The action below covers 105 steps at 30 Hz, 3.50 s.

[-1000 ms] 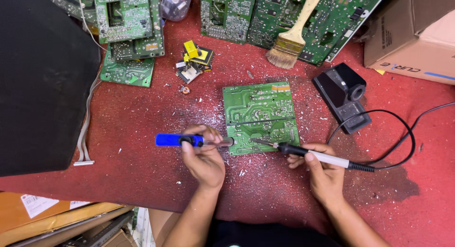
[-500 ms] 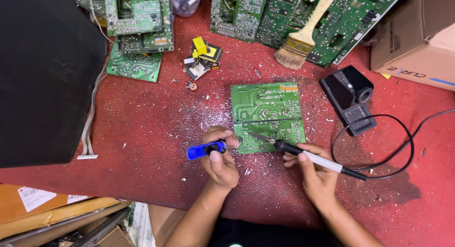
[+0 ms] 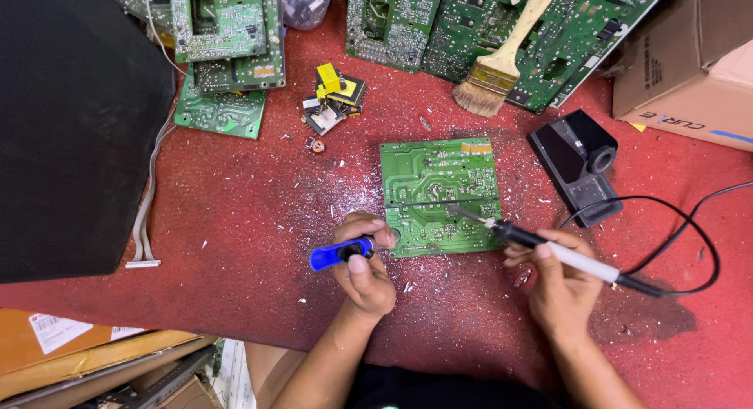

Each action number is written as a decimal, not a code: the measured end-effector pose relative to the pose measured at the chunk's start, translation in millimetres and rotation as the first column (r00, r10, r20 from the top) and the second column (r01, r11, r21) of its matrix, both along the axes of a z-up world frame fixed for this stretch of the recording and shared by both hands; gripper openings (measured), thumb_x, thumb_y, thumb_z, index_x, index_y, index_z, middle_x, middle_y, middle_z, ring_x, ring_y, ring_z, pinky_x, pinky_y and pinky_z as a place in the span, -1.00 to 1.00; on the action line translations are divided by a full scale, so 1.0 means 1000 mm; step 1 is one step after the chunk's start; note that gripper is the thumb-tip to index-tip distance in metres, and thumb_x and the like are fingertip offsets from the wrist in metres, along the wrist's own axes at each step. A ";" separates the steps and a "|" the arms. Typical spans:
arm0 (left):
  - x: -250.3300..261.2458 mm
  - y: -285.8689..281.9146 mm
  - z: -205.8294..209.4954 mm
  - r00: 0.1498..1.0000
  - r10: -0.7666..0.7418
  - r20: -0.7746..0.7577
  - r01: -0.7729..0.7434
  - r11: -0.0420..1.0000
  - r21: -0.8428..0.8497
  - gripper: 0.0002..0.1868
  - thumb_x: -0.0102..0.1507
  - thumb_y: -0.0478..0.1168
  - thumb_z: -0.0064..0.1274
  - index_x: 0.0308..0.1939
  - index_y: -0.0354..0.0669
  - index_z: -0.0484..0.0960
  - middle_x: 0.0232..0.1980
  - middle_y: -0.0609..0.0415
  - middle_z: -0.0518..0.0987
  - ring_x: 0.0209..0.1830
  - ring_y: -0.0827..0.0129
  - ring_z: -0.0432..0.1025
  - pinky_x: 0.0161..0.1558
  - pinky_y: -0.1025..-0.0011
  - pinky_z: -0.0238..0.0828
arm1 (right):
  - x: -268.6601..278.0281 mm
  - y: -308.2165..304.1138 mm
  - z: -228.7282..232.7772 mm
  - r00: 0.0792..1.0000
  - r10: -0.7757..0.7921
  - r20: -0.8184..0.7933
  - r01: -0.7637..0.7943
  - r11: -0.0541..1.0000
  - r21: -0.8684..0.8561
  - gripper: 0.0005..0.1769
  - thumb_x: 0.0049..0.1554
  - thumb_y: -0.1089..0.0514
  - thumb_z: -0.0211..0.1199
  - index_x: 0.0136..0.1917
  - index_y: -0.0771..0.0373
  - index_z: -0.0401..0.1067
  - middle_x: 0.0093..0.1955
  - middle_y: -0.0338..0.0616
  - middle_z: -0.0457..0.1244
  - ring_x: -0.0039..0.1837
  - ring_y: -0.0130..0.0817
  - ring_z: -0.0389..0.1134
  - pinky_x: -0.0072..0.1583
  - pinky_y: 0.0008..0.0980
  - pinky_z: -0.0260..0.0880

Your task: The person uses a soldering iron and a blue-handled tool to work on a green circuit board placed on a red workbench. They repeatedly apply the soldering iron to various points on the board while using the other tool to assist, occasionally brushing the board with a paintbrush.

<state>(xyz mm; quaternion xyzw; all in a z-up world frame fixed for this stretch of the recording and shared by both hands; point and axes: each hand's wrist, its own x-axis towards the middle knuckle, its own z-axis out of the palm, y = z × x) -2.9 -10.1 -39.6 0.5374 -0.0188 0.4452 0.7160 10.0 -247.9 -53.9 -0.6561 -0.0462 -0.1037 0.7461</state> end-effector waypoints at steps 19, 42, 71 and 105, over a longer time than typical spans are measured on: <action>0.002 0.010 0.001 0.998 -0.051 -0.020 0.052 0.998 0.035 -0.52 0.46 0.06 -0.45 -0.03 -0.27 0.44 -0.33 0.06 0.39 -0.35 0.38 0.38 -0.28 0.48 0.48 | 0.025 0.004 -0.013 0.995 -0.020 -0.098 0.042 0.974 0.223 -0.63 0.37 0.21 0.01 0.39 0.40 0.26 0.10 0.36 0.36 0.21 0.10 0.48 0.35 0.20 0.53; -0.017 0.030 0.023 0.543 0.378 -0.750 0.629 0.409 0.661 0.01 0.19 0.12 0.37 0.56 -0.08 0.15 0.13 -0.09 0.45 0.11 -0.01 0.44 0.00 -0.02 0.51 | 0.078 -0.101 -0.008 0.819 -0.570 -0.061 0.572 0.820 0.016 -0.85 0.45 0.08 0.12 0.19 0.14 0.42 -0.15 -0.04 0.35 -0.18 -0.42 0.43 -0.10 -0.40 0.64; -0.012 0.024 -0.008 0.785 0.421 -0.455 0.308 0.372 0.875 -0.16 0.21 0.18 0.32 0.42 -0.17 0.40 0.02 -0.11 0.60 -0.11 0.17 0.45 -0.35 0.35 0.44 | 0.293 0.047 0.050 0.984 -0.135 0.119 0.148 0.230 -0.962 -0.48 0.30 -0.40 0.37 0.04 0.10 0.65 -0.20 0.00 0.42 0.06 0.18 0.48 0.05 0.10 0.45; -0.019 0.023 -0.039 0.768 0.582 -0.267 0.026 0.388 0.921 0.32 0.19 0.37 0.35 0.63 -0.20 -0.21 0.44 -0.35 0.20 0.37 -0.19 0.35 0.28 -0.03 0.49 | 0.073 0.037 0.063 0.919 0.395 -0.001 -0.310 0.721 -0.619 -0.82 0.25 0.19 0.23 0.12 0.20 0.51 -0.04 -0.19 0.43 -0.15 -0.50 0.39 -0.13 -0.52 0.39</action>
